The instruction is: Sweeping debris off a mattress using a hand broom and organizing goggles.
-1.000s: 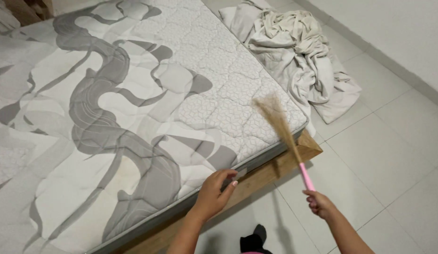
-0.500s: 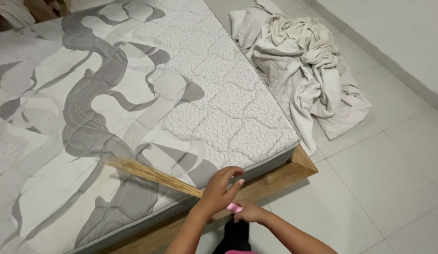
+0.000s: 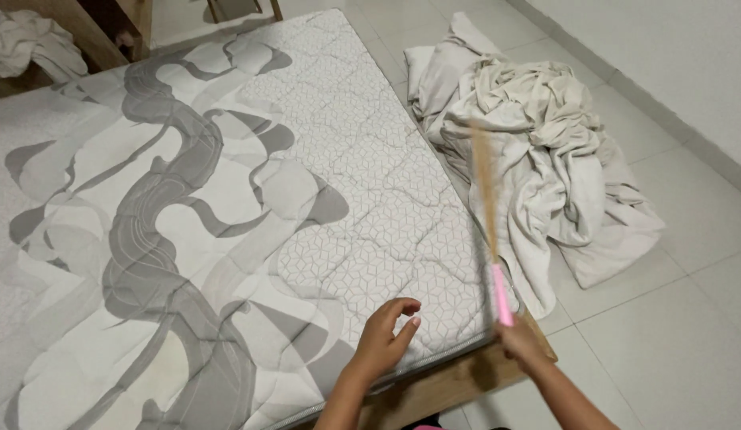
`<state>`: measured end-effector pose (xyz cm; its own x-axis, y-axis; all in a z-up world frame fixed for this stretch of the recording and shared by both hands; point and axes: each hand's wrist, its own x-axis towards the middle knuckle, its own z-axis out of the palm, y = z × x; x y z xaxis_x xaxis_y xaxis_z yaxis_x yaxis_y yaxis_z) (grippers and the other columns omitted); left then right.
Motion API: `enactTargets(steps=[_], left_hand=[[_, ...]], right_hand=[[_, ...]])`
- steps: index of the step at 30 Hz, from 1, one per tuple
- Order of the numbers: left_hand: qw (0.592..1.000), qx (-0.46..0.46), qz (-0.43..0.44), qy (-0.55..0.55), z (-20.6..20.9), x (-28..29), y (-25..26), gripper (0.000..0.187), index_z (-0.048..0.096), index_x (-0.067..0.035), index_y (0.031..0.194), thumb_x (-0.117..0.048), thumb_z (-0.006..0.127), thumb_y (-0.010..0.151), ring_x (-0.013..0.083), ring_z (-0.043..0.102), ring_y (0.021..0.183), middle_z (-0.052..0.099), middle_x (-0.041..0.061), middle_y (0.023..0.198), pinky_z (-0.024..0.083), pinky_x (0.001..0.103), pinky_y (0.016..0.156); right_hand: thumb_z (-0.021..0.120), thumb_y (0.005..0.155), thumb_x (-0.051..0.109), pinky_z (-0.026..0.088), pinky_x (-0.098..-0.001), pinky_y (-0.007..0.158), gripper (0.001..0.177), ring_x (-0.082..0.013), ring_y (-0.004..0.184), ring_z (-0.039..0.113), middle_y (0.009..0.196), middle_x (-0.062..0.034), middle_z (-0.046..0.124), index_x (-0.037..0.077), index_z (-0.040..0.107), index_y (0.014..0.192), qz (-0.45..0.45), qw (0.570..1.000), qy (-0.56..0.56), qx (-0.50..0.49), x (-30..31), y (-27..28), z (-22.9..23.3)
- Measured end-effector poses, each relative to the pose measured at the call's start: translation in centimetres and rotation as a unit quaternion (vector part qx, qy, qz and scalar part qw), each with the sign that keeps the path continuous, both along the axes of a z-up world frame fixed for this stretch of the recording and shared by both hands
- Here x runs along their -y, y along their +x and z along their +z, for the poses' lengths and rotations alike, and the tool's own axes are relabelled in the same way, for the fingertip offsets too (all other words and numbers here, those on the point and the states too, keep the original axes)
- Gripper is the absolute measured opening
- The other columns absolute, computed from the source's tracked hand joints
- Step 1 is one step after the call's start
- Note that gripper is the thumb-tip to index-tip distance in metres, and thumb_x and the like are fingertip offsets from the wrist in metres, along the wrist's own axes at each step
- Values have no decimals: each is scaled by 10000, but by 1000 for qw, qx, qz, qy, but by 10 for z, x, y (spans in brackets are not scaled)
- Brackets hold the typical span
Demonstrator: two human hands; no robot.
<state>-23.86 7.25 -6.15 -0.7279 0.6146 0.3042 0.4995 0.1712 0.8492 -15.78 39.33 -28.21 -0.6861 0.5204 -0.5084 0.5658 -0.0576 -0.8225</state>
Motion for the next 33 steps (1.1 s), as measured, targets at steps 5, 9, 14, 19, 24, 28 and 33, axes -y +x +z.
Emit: enactTargets(steps=[5,9,14,19,24,28,33], left_hand=[[999,-40,-11,-11,23,-34,-23,259,663,-30,1163,-202,648,971,282,682,1059,716,135,1117,525,378,923],[998,-56,22,-22,31,-59,-34,262,667,-32,1164,-208,653,970,281,674,1057,720,134,1111,521,382,919],[993,-29,113,-33,33,-82,-18,273,668,-31,1169,-207,647,961,275,678,1062,722,128,1116,528,376,903],[974,10,225,-5,10,-123,3,286,671,-26,1173,-206,646,952,260,697,1079,730,120,1140,538,360,909],[957,48,286,30,-14,-178,17,280,666,-23,1166,-200,648,950,259,716,1056,733,129,1114,545,357,916],[950,38,309,34,-10,-216,23,272,668,-18,1157,-192,661,948,270,711,1057,729,139,1105,545,364,914],[946,-5,322,25,13,-226,38,275,659,-17,1178,-177,649,955,282,702,1057,727,144,1116,535,373,909]], right_hand=[[746,741,124,505,-310,569,389,-160,650,619,800,-57,680,67,652,1114,322,945,-33,-40,66,-24,-36],[824,640,147,555,-312,732,511,-172,818,693,896,-48,725,37,714,1127,487,870,81,1,42,-63,-32],[764,711,122,304,-304,401,265,-141,487,450,688,-45,562,87,591,908,244,962,-65,102,-140,-146,-49],[577,833,156,174,-228,328,206,-63,400,302,566,18,436,165,430,688,-31,944,-327,37,-248,-232,-58],[621,856,101,315,-288,386,344,-121,460,461,693,-34,562,210,513,1165,251,961,-108,46,-175,-187,12],[719,805,136,448,-274,459,531,-122,525,534,781,-26,652,147,570,1315,505,857,-65,75,-140,-152,-43],[773,711,162,547,-285,559,575,-143,632,595,908,-46,743,172,662,1275,550,824,93,99,-190,-202,-40]])
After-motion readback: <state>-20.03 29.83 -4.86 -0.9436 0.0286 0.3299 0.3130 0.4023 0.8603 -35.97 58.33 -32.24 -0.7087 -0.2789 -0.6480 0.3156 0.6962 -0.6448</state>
